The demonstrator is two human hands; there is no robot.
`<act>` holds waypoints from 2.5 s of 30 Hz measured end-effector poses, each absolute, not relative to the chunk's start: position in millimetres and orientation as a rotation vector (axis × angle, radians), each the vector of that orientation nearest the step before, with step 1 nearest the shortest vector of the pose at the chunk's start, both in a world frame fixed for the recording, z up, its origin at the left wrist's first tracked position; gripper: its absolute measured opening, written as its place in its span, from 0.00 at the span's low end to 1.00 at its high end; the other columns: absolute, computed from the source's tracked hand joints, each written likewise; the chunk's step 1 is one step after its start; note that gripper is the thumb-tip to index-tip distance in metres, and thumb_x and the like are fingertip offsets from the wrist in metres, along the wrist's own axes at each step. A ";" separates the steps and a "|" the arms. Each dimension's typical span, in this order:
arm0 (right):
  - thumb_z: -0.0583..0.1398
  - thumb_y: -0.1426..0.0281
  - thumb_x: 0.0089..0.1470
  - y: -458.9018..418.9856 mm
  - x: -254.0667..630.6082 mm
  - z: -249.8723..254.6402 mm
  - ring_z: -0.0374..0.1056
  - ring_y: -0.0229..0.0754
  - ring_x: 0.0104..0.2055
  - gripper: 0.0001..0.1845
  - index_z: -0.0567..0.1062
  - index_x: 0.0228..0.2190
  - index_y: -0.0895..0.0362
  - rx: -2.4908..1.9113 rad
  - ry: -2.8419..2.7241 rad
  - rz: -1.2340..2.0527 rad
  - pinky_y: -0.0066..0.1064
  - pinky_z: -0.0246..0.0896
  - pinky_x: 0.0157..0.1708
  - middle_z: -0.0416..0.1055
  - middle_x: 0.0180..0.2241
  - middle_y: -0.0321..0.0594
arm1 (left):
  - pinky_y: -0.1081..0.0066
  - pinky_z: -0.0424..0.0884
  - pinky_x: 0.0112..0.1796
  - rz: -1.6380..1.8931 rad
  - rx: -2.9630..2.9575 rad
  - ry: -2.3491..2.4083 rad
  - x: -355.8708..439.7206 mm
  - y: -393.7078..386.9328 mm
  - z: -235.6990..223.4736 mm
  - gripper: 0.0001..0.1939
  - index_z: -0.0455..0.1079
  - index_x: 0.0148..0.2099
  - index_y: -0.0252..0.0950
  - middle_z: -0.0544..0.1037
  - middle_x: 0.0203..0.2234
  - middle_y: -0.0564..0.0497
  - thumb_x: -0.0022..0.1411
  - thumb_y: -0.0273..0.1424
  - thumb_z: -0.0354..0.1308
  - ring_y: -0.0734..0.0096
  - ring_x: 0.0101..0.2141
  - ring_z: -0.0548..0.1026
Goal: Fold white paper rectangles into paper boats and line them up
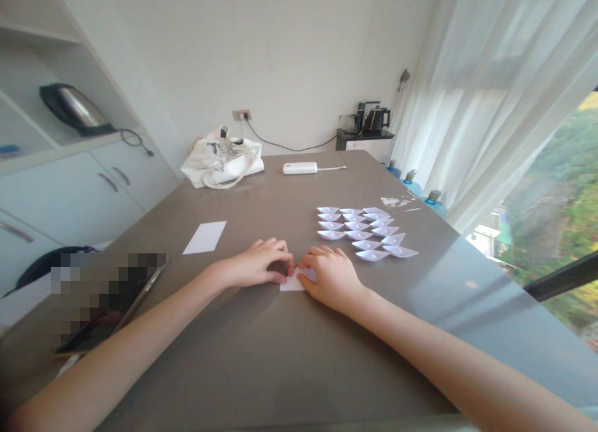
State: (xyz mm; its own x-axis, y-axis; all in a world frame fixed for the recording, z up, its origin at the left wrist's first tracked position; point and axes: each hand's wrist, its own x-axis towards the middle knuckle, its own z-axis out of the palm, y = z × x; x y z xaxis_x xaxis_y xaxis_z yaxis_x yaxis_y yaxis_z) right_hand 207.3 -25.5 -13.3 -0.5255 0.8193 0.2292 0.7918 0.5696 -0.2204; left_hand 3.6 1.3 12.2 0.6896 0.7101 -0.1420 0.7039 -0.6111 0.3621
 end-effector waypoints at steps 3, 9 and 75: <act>0.58 0.67 0.53 -25.1 207.4 -13.3 0.68 0.44 0.41 0.07 0.75 0.34 0.54 -1.320 -2.494 0.140 0.32 0.55 0.39 0.73 0.34 0.38 | 0.63 0.53 0.47 -0.007 2.480 1.122 4.3 2.0 12.6 0.06 0.71 0.39 0.44 0.66 0.39 0.53 0.58 0.36 0.59 0.62 0.46 0.63; 0.58 0.67 0.53 -24.2 207.3 -12.6 0.67 0.43 0.39 0.06 0.74 0.32 0.54 -1.345 -2.487 0.154 0.31 0.54 0.38 0.72 0.33 0.39 | 0.61 0.54 0.49 -0.041 2.439 1.139 5.3 2.6 11.1 0.13 0.68 0.46 0.46 0.65 0.41 0.52 0.58 0.37 0.58 0.61 0.48 0.63; 0.58 0.79 0.52 -5.6 226.5 -20.4 0.69 0.39 0.32 0.06 0.74 0.29 0.58 -0.859 -2.491 0.393 0.26 0.60 0.33 0.73 0.29 0.39 | 0.67 0.61 0.43 0.275 2.770 0.968 11.1 -10.9 4.9 0.09 0.75 0.44 0.44 0.75 0.45 0.54 0.62 0.31 0.56 0.67 0.46 0.70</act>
